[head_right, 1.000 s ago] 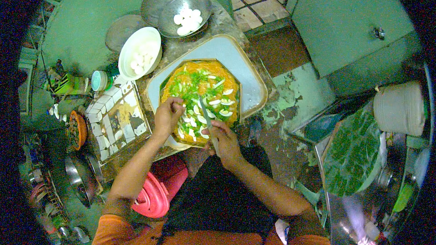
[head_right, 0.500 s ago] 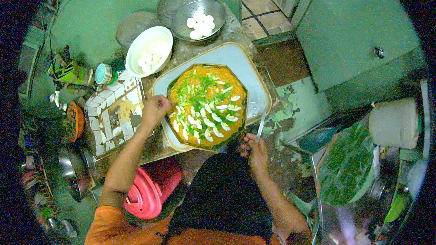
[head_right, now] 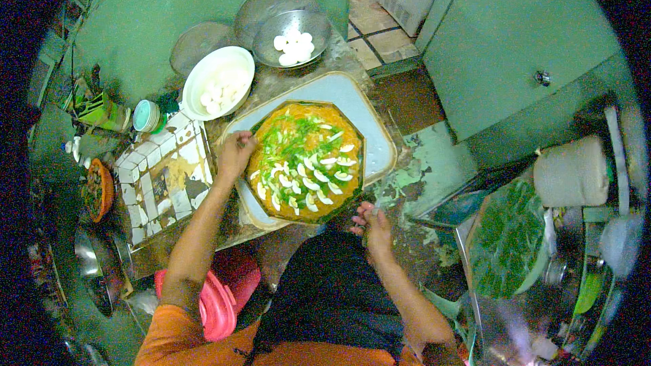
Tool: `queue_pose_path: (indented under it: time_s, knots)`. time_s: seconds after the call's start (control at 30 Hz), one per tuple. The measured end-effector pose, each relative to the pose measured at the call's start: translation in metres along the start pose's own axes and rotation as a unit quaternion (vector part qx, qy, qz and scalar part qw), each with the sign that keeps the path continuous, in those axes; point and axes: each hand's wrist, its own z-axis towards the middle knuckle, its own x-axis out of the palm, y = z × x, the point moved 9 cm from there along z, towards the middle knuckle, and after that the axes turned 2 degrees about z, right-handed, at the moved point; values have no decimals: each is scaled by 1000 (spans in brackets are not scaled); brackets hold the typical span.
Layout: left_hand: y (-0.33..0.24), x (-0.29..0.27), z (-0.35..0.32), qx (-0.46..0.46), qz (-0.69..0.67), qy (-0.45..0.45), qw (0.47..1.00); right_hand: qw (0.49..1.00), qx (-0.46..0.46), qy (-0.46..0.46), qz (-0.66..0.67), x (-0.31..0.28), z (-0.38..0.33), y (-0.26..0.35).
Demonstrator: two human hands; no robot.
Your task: The person blanches green vegetables in boiling water, then places them on a large yellow food base. They wash their hands and proceed to cut and arrange white oval pieces in a decorative pattern on top of the yellow base. The finished tray is handed to another person.
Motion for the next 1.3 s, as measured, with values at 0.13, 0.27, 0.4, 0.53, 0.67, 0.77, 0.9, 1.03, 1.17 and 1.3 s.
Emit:
queue_pose_path:
  time_s: [0.13, 0.27, 0.4, 0.53, 0.67, 0.77, 0.9, 1.03, 1.17, 1.3]
  knots:
    - [-8, 5, 35, 90, 24, -92, 991, 999, -7, 37, 23, 23, -4, -16]
    - [-5, 34, 59, 30, -102, 45, 993, 996, -25, 15, 86, 32, -11, -18]
    - [-3, 46, 61, -24, -19, 120, 992, 995, -56, 4, 86, 34, -12, -8]
    - [21, 38, 36, -67, -36, 126, 989, 993, -105, -10, -46, 28, 23, 26]
    - [56, 29, -35, -161, -184, 121, 962, 926, -247, 26, -285, 58, 89, 100]
    - [64, 32, -116, -270, -351, 64, 894, 831, -336, 25, -443, 105, 124, 146]
    - [41, 45, -193, -324, -475, 104, 811, 704, -381, 145, -582, 190, 132, 171]
    - [41, 18, -228, -296, -445, 108, 839, 562, -442, 170, -678, 206, 75, 172]
    - [61, -9, -232, -287, -485, 61, 824, 538, -430, 251, -681, 168, 6, 151]
    - [69, -23, -199, -275, -487, 27, 828, 547, -391, 243, -699, 149, -13, 137]
